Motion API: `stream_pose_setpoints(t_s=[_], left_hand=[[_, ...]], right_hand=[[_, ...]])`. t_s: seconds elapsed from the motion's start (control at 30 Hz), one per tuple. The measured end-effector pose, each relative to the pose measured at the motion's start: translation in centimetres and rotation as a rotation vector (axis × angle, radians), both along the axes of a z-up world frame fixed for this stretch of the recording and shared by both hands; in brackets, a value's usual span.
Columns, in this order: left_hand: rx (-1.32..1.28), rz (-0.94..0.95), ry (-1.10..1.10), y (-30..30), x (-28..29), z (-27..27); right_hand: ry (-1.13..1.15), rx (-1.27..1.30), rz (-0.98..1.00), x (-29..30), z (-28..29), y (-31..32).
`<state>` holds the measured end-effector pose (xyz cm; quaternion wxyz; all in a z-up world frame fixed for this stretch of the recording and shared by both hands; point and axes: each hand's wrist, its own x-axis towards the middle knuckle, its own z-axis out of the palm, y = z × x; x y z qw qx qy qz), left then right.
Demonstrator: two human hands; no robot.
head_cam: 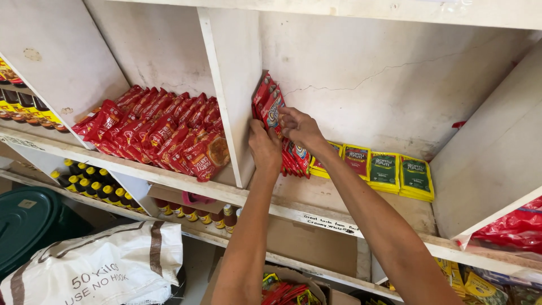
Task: Stocking and arranging seasoning packets from a box onto wooden grocery shelves.
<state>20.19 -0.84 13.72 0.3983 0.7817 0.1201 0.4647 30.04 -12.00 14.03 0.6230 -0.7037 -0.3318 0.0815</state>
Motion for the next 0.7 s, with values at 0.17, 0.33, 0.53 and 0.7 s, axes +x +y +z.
stream_pose_setpoints(t_s=[0.17,0.33,0.53,0.7], left_hand=[[-0.09,-0.003,0.063,-0.6,0.0,0.3],[-0.108,-0.002,-0.042,-0.8,0.6,-0.6],[-0.099,0.01,-0.15,-1.2,1.4,-1.9],[-0.143,0.024,-0.12,-1.4,1.1,-2.0]], right_hand=[[0.005,-0.149,-0.1,-2.8,2.4,-0.2],[0.077,-0.19,-0.193,-1.9,0.6,-0.1],[-0.296,-0.115,-0.216,-1.4,-1.1,-0.9],[-0.262,-0.044,-0.249,-1.3,-2.2,-2.2]])
